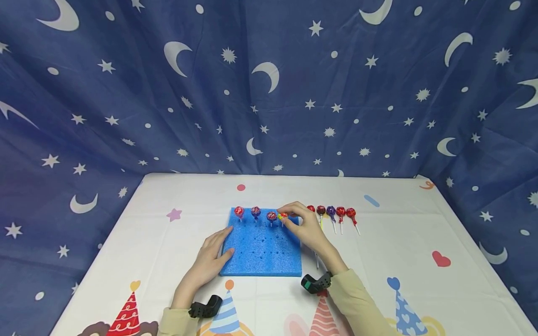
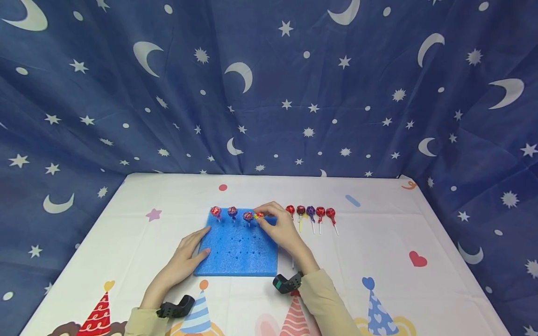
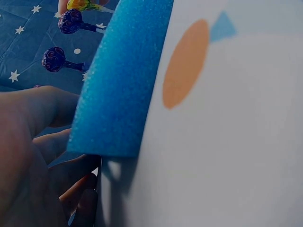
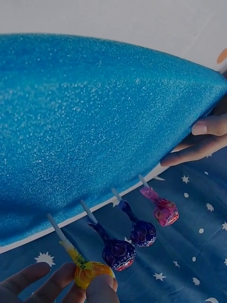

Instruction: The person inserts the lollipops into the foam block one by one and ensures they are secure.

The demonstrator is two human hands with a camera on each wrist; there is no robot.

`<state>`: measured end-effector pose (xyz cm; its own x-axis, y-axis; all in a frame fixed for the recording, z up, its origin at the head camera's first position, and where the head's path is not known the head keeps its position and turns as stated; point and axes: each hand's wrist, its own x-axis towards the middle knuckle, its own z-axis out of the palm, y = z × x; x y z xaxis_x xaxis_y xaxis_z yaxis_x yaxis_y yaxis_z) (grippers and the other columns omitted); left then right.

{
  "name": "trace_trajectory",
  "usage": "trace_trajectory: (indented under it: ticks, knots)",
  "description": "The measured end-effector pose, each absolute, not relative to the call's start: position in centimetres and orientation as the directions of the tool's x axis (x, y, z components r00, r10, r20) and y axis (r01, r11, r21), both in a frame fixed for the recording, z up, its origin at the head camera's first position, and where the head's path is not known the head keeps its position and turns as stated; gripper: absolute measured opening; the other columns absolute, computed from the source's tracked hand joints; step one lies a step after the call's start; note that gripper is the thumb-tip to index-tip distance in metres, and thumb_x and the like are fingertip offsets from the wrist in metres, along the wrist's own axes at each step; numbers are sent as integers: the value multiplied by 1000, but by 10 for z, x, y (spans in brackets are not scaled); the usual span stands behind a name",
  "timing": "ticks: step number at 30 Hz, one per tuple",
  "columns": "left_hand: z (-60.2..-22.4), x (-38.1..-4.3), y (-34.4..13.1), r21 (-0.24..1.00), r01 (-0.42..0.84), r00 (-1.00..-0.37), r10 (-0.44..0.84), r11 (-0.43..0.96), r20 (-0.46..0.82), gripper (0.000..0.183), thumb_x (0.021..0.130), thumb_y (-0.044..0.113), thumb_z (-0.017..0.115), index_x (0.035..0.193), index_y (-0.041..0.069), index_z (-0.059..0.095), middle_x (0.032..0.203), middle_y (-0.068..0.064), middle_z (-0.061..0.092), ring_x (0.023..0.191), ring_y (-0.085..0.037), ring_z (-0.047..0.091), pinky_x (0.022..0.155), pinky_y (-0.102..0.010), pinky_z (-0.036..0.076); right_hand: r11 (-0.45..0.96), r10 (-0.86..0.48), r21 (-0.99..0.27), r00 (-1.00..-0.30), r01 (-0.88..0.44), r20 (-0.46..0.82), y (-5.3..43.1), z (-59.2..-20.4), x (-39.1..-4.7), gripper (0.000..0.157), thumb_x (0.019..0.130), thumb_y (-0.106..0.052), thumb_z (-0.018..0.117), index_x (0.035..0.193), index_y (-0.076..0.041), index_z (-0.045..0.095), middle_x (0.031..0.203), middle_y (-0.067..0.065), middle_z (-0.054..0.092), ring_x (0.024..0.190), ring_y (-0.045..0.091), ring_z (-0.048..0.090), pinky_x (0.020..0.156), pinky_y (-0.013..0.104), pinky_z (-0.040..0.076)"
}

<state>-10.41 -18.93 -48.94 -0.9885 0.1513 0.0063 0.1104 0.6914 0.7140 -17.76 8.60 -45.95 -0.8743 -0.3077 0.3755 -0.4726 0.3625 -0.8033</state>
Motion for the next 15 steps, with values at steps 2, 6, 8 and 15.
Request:
trace_trajectory:
  ticks: [2,6,8,15]
  knots:
    - [-490,-104,-189,714,108,-989,151,691,4,59,96,22,55,150,14,33,154,-15,35,144,-38,24,112,-68,20,367,-300,-811,-883,-455,360,85,-456,-176,21,88,-2,65,108,-5,70,109,9,68,102,25,61,90,47,51]
    - [-490,-105,-190,714,107,-988,152,692,0,59,96,22,55,150,14,33,154,-14,35,144,-38,23,112,-68,20,358,-294,-823,-890,-441,349,84,-455,-175,23,87,2,64,110,0,68,110,17,67,100,32,62,91,53,50]
    - [-491,-105,-190,713,106,-988,154,693,-3,59,96,23,55,150,15,33,154,-14,35,144,-38,23,112,-68,20,352,-297,-821,-886,-448,356,87,-461,-178,24,89,-2,64,112,-4,68,111,14,67,99,30,63,91,53,51]
    - [-490,-105,-190,713,100,-988,153,695,-11,59,96,23,55,150,15,33,154,-14,35,144,-38,22,113,-68,20,358,-305,-806,-875,-470,375,93,-464,-180,33,92,-10,64,125,-13,61,117,8,65,99,21,63,90,43,53]
